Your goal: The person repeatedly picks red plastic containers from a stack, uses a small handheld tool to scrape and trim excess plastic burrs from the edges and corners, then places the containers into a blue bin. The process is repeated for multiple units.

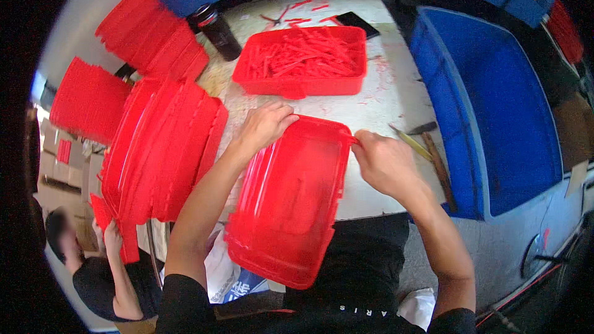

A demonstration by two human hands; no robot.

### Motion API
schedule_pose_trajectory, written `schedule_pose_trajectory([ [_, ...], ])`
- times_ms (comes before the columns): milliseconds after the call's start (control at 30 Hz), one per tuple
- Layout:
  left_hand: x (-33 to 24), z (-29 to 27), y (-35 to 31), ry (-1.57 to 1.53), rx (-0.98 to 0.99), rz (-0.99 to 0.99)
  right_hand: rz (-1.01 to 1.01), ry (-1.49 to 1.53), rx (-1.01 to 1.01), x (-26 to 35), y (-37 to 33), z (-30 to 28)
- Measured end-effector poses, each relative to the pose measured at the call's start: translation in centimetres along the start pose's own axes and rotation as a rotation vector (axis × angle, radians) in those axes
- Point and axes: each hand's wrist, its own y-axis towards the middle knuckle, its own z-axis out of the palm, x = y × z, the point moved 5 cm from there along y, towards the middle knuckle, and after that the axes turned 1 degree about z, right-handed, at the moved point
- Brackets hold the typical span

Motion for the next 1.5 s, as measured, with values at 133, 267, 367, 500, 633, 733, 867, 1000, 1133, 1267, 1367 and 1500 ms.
schedule_pose_trajectory([
  [133, 1.3, -0.4, -2.7, -0.025, -0.006, -0.061, -0.171, -0.373, 0.144, 2.8, 5.1, 6.0],
  [267, 1.2, 0.0, -2.3, -0.134, 0.241, -0.022, -0.212, -0.5, 0.113, 3.2, 6.4, 8.5],
  [367, 0.4, 0.3, -0.9, -0.18, 0.357, -0.02, -0.24, -0.553, 0.12, 3.3, 6.3, 8.6],
  [500, -0.5, 1.0, -0.3, -0.201, 0.541, -0.029, -0.233, -0.554, 0.183, 3.6, 5.4, 8.4],
  [633, -0.7, 1.4, 0.1, -0.164, 0.578, -0.006, -0.205, -0.566, 0.207, 4.1, 4.6, 8.9],
  [733, -1.1, 1.7, 0.8, -0.153, 0.576, 0.042, -0.159, -0.567, 0.184, 4.4, 4.7, 9.0],
  [867, -1.5, 2.3, 0.9, -0.185, 0.589, 0.036, -0.176, -0.608, 0.182, 4.5, 4.4, 8.7],
  [1000, -1.5, 3.0, 0.9, -0.226, 0.582, 0.016, -0.184, -0.564, 0.171, 4.3, 4.2, 8.4],
  [1133, -1.5, 3.3, 1.0, -0.21, 0.572, 0.036, -0.13, -0.579, 0.186, 4.4, 4.3, 8.9],
  [1267, -1.9, 2.8, 1.2, -0.216, 0.526, 0.041, -0.063, -0.583, 0.228, 4.4, 4.8, 9.0],
  [1367, -2.3, 2.7, 1.3, -0.199, 0.569, 0.036, -0.036, -0.545, 0.291, 4.0, 5.3, 8.7],
  [1500, -2.4, 2.6, 1.0, -0.195, 0.603, 0.053, 0.042, -0.34, 0.456, 3.3, 5.7, 9.1],
])
